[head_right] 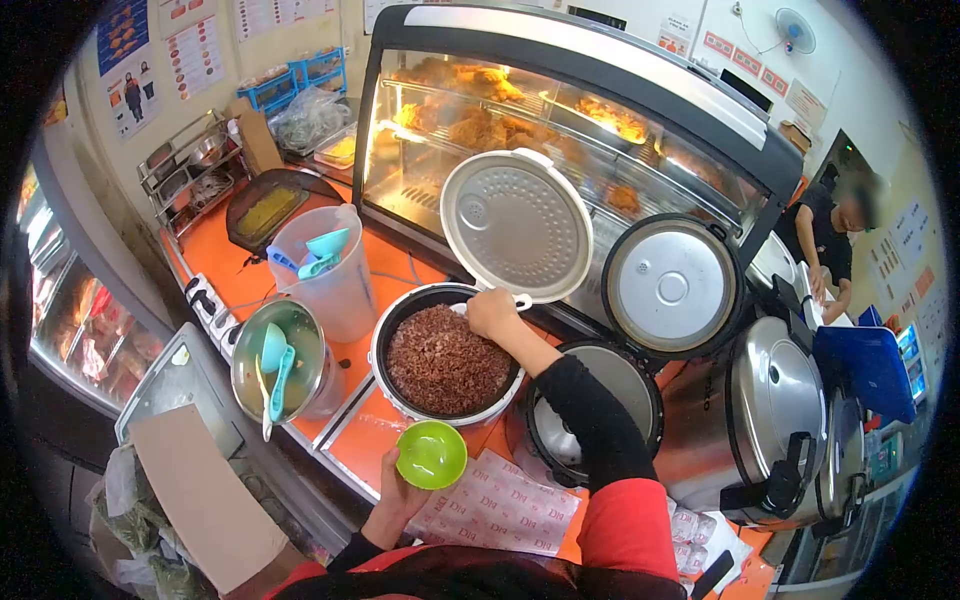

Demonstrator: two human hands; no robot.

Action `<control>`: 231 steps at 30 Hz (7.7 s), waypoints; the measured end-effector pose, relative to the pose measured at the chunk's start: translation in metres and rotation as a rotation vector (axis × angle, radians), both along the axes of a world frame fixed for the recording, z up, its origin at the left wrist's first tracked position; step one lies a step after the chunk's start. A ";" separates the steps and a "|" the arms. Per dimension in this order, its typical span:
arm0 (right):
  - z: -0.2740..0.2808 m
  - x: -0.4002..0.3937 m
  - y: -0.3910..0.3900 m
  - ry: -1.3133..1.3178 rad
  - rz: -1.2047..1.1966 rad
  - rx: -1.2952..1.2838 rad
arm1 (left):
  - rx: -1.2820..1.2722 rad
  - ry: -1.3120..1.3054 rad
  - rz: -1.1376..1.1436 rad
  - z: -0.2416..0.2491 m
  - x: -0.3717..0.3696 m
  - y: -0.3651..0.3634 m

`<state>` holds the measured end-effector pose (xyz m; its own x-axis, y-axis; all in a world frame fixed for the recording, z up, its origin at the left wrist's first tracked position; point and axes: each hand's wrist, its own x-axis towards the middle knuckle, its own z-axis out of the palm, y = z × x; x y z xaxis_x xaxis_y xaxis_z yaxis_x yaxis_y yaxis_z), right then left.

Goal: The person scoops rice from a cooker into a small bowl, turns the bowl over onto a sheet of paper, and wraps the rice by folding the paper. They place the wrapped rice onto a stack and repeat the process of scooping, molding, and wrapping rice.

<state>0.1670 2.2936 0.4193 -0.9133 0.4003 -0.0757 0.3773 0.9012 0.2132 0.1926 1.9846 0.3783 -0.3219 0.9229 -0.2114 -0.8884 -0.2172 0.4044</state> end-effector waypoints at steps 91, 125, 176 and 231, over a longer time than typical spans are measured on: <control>0.026 0.075 -0.075 0.152 0.248 -0.052 | -0.131 0.079 0.158 -0.004 -0.025 -0.027; 0.021 0.071 -0.025 0.076 0.304 -0.017 | -0.085 0.075 0.036 -0.004 -0.003 -0.011; 0.009 0.050 -0.089 -0.026 0.032 0.238 | -0.022 0.013 -0.036 -0.008 -0.003 -0.012; 0.010 0.019 -0.002 -0.124 0.064 0.212 | 0.160 -0.330 -0.122 0.004 0.002 0.021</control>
<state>0.1860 2.2911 0.4291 -0.9263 0.3605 -0.1097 0.2797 0.8527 0.4412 0.1947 2.0052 0.3827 -0.1458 0.9799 -0.1359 -0.9884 -0.1385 0.0618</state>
